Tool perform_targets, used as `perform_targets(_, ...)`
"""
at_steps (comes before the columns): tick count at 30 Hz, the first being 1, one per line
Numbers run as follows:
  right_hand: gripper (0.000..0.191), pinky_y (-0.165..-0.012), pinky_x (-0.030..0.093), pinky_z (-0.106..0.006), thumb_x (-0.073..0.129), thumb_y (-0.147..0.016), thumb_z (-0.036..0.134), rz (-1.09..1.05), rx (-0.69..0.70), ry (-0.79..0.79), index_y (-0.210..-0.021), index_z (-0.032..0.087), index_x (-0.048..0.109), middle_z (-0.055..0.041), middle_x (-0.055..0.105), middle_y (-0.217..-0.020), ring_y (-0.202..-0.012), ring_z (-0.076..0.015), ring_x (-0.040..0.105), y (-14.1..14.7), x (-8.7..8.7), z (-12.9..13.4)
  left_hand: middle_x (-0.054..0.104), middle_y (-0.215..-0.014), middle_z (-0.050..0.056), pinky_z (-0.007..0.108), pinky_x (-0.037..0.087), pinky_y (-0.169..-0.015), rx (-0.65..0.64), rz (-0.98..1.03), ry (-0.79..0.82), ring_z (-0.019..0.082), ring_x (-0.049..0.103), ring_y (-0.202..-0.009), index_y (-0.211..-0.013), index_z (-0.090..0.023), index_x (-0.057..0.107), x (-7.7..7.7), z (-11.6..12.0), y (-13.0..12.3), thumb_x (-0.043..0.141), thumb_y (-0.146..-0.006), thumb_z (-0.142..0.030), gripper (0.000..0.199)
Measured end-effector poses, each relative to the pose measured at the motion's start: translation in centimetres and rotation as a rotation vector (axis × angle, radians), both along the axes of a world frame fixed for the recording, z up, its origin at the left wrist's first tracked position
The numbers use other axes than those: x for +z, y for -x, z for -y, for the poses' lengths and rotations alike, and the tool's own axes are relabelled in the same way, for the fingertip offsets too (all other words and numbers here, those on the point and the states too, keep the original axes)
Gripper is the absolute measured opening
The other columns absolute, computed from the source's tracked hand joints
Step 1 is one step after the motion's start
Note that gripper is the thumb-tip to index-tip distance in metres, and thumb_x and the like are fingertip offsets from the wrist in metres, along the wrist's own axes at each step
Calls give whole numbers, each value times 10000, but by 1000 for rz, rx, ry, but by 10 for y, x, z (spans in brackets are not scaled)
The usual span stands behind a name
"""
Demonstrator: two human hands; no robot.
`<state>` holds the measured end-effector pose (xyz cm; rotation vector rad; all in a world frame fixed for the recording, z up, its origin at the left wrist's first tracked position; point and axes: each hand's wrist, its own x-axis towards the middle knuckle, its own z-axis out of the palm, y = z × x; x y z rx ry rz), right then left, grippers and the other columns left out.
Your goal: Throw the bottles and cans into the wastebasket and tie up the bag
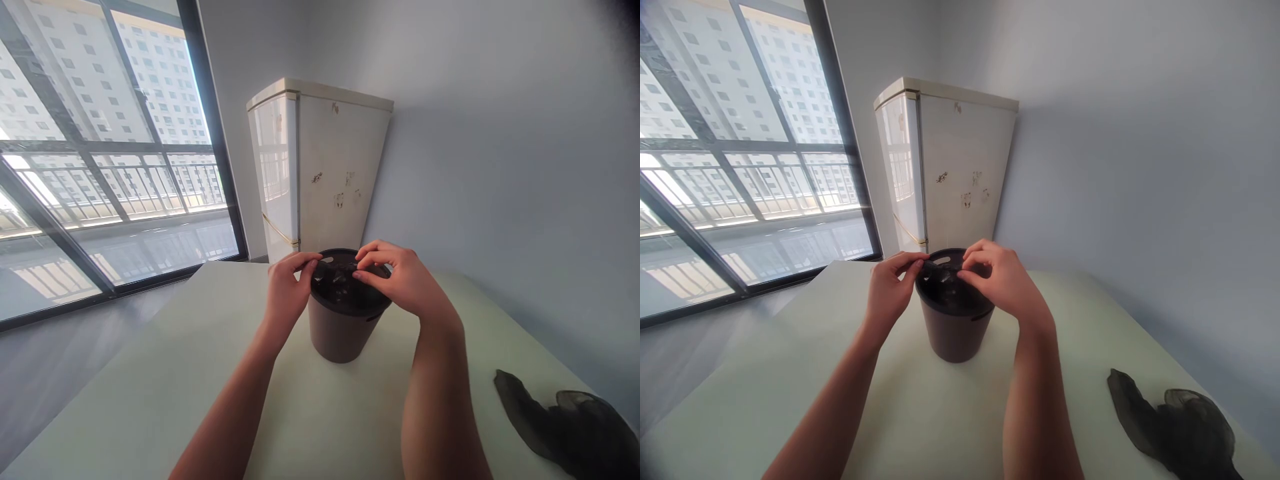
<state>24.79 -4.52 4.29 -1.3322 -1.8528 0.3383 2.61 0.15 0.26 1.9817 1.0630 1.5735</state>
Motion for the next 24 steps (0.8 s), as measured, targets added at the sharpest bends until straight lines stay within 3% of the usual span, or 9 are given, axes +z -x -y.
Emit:
perform_targets(10, 184, -715, 436, -346, 704, -882, 358, 80, -103, 65, -732, 255, 729, -18, 702, -1125, -861, -191, 594, -10, -7, -8, 775, -888, 23, 369, 473, -791, 184, -191, -119, 238, 597, -867, -974, -241, 782, -6, -7, 1, 568, -976, -129, 241)
perform_targets(24, 159, -715, 444, -356, 680, -848, 279, 195, -254, 50, -696, 238, 705, -37, 706, -1007, -852, -213, 612, -18, -17, -17, 733, -788, 34, 427, 479, -857, 260, -184, -62, 272, 603, -893, -977, -265, 732, -23, -31, 8, 595, -946, -139, 190)
